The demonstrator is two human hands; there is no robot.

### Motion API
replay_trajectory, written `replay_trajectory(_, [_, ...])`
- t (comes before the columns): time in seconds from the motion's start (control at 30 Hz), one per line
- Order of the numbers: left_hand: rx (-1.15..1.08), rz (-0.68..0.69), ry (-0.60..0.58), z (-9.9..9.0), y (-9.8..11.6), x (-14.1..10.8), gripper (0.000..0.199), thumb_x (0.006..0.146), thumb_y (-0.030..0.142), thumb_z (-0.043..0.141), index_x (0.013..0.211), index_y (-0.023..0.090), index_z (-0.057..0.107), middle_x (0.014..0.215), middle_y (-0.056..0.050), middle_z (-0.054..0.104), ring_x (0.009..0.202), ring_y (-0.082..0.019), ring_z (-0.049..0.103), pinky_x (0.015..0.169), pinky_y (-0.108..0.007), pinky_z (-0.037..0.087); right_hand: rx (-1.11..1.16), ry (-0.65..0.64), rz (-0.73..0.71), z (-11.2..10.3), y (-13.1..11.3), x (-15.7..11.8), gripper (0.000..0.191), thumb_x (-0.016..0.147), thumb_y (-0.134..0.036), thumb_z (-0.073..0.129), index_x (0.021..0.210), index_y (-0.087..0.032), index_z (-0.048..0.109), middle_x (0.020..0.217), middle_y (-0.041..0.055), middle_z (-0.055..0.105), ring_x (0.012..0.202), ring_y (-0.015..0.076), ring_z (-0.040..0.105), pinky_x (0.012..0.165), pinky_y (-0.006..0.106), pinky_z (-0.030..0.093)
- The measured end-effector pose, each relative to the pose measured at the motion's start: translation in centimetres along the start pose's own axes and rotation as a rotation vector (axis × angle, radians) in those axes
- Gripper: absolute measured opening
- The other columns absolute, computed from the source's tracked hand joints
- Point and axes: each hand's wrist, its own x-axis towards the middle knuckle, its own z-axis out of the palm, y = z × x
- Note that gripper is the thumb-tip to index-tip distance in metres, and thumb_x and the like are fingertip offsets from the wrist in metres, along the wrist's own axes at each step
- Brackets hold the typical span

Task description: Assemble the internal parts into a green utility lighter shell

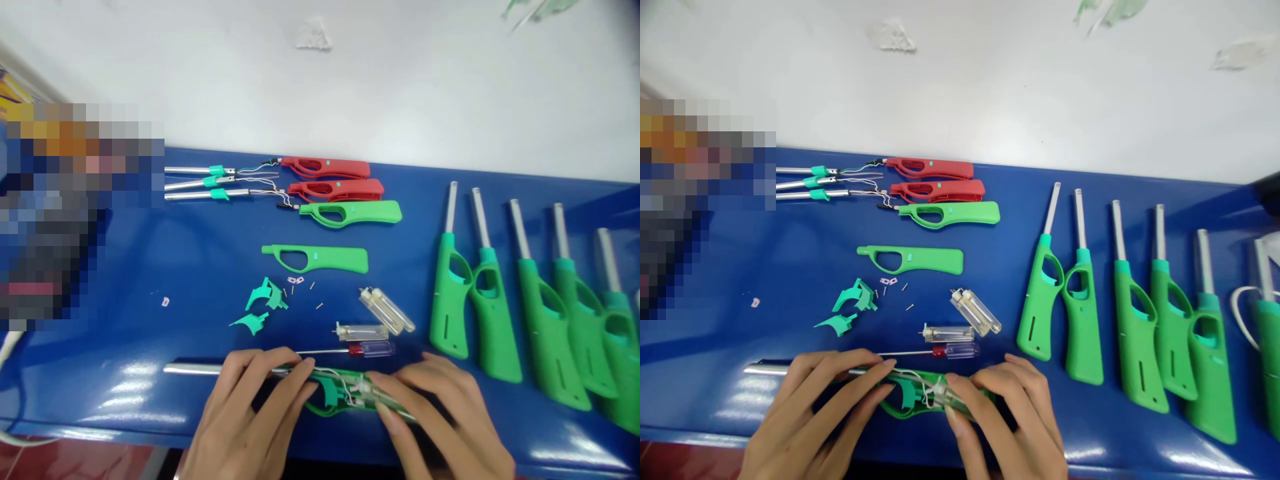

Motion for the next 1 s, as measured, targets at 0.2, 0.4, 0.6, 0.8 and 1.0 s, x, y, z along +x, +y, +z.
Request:
replay_trajectory(0.2, [-0.006, 0.008, 0.001, 0.4, -0.6, -0.6, 0.03, 0.099, 0.0, 0.062, 0.124, 0.016, 0.072, 0.115, -0.007, 0.075, 0.105, -0.023, 0.06, 0.094, -0.04, 0.048, -0.026, -0.047, -0.034, 0.1, 0.3, 0.3, 0.028, 0.092, -0.006, 0.068, 0.116, -0.017, 0.076, 0.1, 0.0056, 0.065, 0.094, 0.0195, 0.064, 0.097, 0.041, 0.054])
replay_trajectory(0.4, [-0.04, -0.027, 0.003, 0.6, -0.3, -0.5, 0.03, 0.098, -0.003, 0.062, 0.119, 0.017, 0.073, 0.114, -0.006, 0.072, 0.104, -0.021, 0.059, 0.094, -0.038, 0.047, 0.0, -0.06, -0.052, -0.1, 0.3, 0.1, 0.033, 0.093, -0.003, 0.065, 0.122, -0.017, 0.075, 0.103, 0.0059, 0.061, 0.096, 0.019, 0.061, 0.097, 0.041, 0.052])
replay_trajectory(0.6, [0.007, -0.019, -0.011, 0.3, -0.3, -0.9, 0.039, 0.096, -0.005, 0.061, 0.124, 0.02, 0.074, 0.115, -0.006, 0.072, 0.106, -0.022, 0.059, 0.097, -0.038, 0.046, -0.009, -0.089, -0.03, -0.1, 0.6, 0.0, 0.03, 0.095, -0.005, 0.066, 0.122, -0.014, 0.074, 0.104, 0.0074, 0.059, 0.102, 0.0208, 0.059, 0.095, 0.038, 0.051])
replay_trajectory(0.8, [0.086, -0.001, -0.08, 0.4, -0.8, -1.3, 0.047, 0.098, -0.002, 0.054, 0.133, 0.024, 0.071, 0.118, -0.005, 0.072, 0.108, -0.023, 0.059, 0.097, -0.04, 0.042, -0.011, -0.095, -0.018, 0.0, 0.6, -0.1, 0.034, 0.096, -0.005, 0.064, 0.128, -0.014, 0.072, 0.105, 0.0075, 0.057, 0.104, 0.0217, 0.058, 0.094, 0.038, 0.05])
replay_trajectory(1.0, [0.03, -0.004, -0.058, 0.4, -0.6, -0.8, 0.041, 0.103, 0.002, 0.048, 0.128, 0.024, 0.072, 0.118, -0.006, 0.069, 0.103, -0.023, 0.057, 0.092, -0.039, 0.039, -0.038, -0.14, -0.01, 0.0, 0.8, -0.5, 0.041, 0.097, -0.002, 0.061, 0.134, -0.017, 0.069, 0.11, 0.0081, 0.056, 0.107, 0.0216, 0.056, 0.095, 0.037, 0.048])
